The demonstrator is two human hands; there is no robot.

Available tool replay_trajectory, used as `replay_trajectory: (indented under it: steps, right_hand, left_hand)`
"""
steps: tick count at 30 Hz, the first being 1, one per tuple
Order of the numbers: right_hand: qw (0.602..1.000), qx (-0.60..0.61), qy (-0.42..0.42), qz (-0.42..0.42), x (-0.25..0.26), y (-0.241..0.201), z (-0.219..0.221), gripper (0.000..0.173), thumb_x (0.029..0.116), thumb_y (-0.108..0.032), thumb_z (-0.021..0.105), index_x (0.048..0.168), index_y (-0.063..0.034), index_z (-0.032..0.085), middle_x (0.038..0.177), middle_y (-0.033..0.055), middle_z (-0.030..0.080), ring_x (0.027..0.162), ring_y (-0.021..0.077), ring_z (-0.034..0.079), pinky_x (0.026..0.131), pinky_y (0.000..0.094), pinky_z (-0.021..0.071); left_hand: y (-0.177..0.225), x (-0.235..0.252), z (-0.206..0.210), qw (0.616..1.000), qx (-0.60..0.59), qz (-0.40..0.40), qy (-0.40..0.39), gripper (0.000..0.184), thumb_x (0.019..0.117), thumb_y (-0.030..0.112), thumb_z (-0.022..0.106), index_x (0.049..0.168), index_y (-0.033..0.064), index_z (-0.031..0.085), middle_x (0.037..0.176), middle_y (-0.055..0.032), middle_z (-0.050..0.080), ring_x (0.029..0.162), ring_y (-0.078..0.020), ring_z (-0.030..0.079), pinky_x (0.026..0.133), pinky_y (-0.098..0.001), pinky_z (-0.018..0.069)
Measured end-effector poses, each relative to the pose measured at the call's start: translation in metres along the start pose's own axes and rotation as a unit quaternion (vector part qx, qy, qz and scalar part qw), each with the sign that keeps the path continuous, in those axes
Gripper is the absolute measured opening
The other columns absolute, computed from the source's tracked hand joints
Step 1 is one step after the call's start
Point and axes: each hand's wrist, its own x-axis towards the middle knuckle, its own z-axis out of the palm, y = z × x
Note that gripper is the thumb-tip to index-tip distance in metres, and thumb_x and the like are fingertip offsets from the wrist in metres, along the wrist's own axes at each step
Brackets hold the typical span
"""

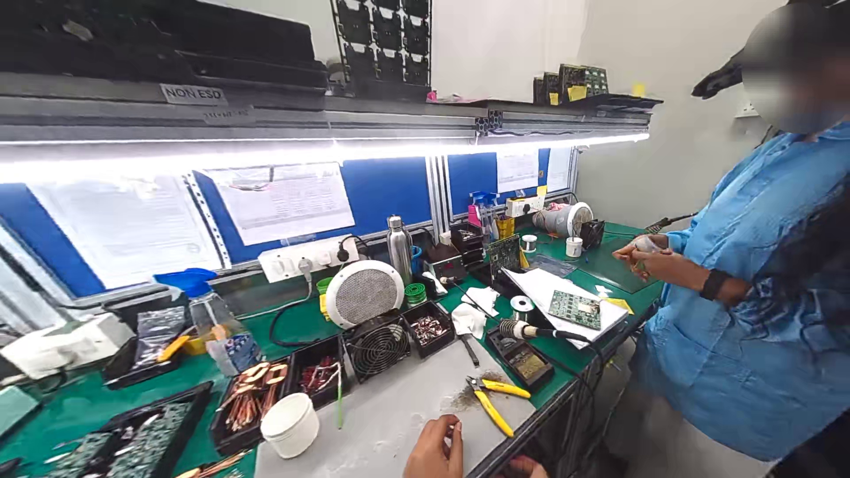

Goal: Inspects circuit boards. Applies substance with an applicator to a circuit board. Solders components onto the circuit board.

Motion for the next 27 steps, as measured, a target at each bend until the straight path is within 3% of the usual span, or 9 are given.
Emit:
replay_trajectory:
  steps: [2, 3, 7, 9, 10, 12, 15, 27]
  right_hand:
    - [0.997, 0.07, 0.01, -0.027, 0.007, 0.0, 0.001, 0.018, 0.1068, -0.019, 0.031, 0.106, -0.0109, 0.047, 0.085, 0.0058, 0.063, 0.073, 0.0175, 0.065, 0.066, 0.0355, 0.055]
    - [0.995, 0.091, 0.008, -0.042, 0.009, -0.001, 0.0, 0.024, 0.1084, -0.025, 0.027, 0.108, -0.0116, 0.047, 0.087, 0.0054, 0.061, 0.075, 0.0176, 0.063, 0.068, 0.0368, 0.054]
    - [0.986, 0.134, 0.029, -0.096, 0.02, -0.018, -0.003, 0.062, 0.1102, -0.05, 0.011, 0.145, -0.005, 0.036, 0.116, 0.0144, 0.054, 0.097, 0.0233, 0.057, 0.082, 0.0427, 0.0486]
    - [0.981, 0.146, 0.047, -0.121, 0.025, -0.033, -0.001, 0.067, 0.1096, -0.052, 0.01, 0.151, -0.0046, 0.032, 0.131, 0.0186, 0.052, 0.11, 0.0266, 0.056, 0.089, 0.0466, 0.0475]
    - [0.977, 0.157, 0.053, -0.134, 0.028, -0.04, 0.0, 0.068, 0.1093, -0.054, 0.01, 0.152, -0.0045, 0.033, 0.136, 0.0196, 0.051, 0.116, 0.0278, 0.055, 0.092, 0.0487, 0.0468]
    - [0.968, 0.19, 0.062, -0.154, 0.036, -0.053, 0.005, 0.068, 0.1083, -0.057, 0.011, 0.147, -0.0078, 0.039, 0.134, 0.0157, 0.054, 0.117, 0.0253, 0.056, 0.093, 0.0493, 0.0478]
    - [0.958, 0.225, 0.046, -0.169, 0.047, -0.062, 0.007, 0.073, 0.1061, -0.063, 0.011, 0.152, -0.012, 0.037, 0.146, 0.0138, 0.05, 0.129, 0.0262, 0.052, 0.1, 0.054, 0.0452]
    - [0.964, 0.194, 0.016, -0.182, 0.046, -0.053, 0.009, 0.078, 0.1036, -0.067, 0.005, 0.153, -0.0157, 0.036, 0.147, 0.0133, 0.05, 0.13, 0.026, 0.051, 0.101, 0.0535, 0.0456]
  left_hand:
    - [0.0, 0.001, -0.001, 1.0, 0.0, 0.005, -0.001, 0.022, 0.0957, 0.013, 0.062, 0.103, -0.001, 0.077, 0.081, -0.0169, 0.072, 0.065, -0.0292, 0.069, 0.062, -0.046, 0.0579]
    - [-0.001, 0.001, -0.001, 1.0, 0.001, 0.007, 0.0, 0.022, 0.0959, 0.013, 0.062, 0.104, -0.0009, 0.077, 0.081, -0.0171, 0.071, 0.065, -0.0297, 0.069, 0.062, -0.0466, 0.0577]
    - [0.002, 0.001, -0.001, 1.0, 0.004, 0.003, -0.003, 0.022, 0.0963, 0.013, 0.062, 0.104, -0.0007, 0.078, 0.082, -0.0185, 0.072, 0.068, -0.0327, 0.07, 0.064, -0.0499, 0.0576]
    - [0.002, 0.001, -0.001, 1.0, 0.007, 0.005, -0.003, 0.022, 0.0962, 0.013, 0.062, 0.104, -0.0008, 0.078, 0.083, -0.0185, 0.072, 0.07, -0.0331, 0.07, 0.065, -0.0499, 0.0578]
    - [0.002, 0.001, -0.001, 1.0, 0.007, 0.005, -0.002, 0.022, 0.0962, 0.013, 0.062, 0.104, -0.0009, 0.078, 0.082, -0.0183, 0.072, 0.07, -0.0329, 0.07, 0.065, -0.0499, 0.0578]
    - [0.002, 0.001, -0.001, 1.0, 0.006, 0.007, 0.002, 0.022, 0.0959, 0.012, 0.062, 0.103, -0.0012, 0.078, 0.081, -0.018, 0.071, 0.069, -0.0329, 0.07, 0.065, -0.0498, 0.0575]
    - [0.002, 0.001, -0.001, 1.0, 0.013, 0.011, 0.005, 0.022, 0.0958, 0.013, 0.062, 0.102, -0.0008, 0.078, 0.079, -0.0176, 0.071, 0.068, -0.0326, 0.069, 0.064, -0.0498, 0.0571]
    - [0.004, 0.001, -0.002, 1.0, 0.016, 0.009, -0.023, 0.022, 0.0959, 0.011, 0.06, 0.103, -0.0016, 0.077, 0.082, -0.0191, 0.07, 0.071, -0.035, 0.07, 0.065, -0.0525, 0.0574]
